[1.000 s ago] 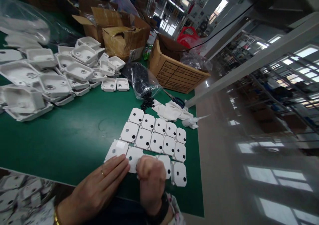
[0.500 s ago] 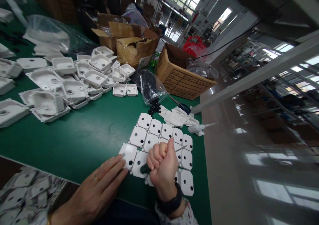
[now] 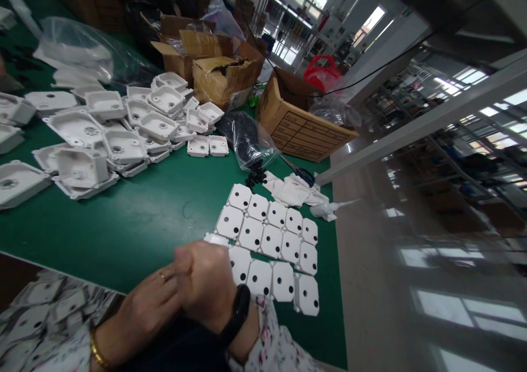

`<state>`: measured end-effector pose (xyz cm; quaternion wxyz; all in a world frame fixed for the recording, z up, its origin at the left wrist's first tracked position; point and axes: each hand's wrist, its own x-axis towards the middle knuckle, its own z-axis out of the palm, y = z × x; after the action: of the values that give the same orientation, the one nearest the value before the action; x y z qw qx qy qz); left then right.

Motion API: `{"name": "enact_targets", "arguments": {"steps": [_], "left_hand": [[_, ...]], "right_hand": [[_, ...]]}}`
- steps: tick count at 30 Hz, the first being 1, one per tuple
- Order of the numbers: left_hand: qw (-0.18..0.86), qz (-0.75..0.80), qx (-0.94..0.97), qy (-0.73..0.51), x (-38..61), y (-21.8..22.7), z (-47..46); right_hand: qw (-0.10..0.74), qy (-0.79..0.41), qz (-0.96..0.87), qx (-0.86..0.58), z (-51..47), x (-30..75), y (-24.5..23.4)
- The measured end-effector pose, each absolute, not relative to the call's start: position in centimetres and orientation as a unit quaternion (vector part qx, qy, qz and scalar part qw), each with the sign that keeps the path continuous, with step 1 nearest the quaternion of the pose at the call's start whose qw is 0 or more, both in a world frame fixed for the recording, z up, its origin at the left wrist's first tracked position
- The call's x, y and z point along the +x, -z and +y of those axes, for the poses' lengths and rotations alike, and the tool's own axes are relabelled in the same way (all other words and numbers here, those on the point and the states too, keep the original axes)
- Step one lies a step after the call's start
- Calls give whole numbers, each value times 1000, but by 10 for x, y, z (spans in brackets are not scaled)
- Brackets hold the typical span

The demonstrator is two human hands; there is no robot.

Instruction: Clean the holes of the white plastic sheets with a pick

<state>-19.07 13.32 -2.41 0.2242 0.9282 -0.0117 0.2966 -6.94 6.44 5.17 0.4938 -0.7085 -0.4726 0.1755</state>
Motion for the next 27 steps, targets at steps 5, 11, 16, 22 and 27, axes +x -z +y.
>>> {"name": "enact_targets", "arguments": {"steps": [5,11,16,22,27], "left_hand": [[166,-56,941,-291,-186,16,131],[152,-32,937,-313,-182,10,127],[157,1,929,-336,-183,14,125],[160,-12,932,-326,-176,-5,134],[133,-27,955,-263,-146,-18,150]], "right_hand": [[670,-258,-65,-693,75,-39,-43],[804,-233,-65,-544,57,-38,-64],[727,-180,-270,-605,43,-72,-43],[804,-231,-116,-536,44,-32,-52],[843,-210,-20,-495,56,21,-80]]}}
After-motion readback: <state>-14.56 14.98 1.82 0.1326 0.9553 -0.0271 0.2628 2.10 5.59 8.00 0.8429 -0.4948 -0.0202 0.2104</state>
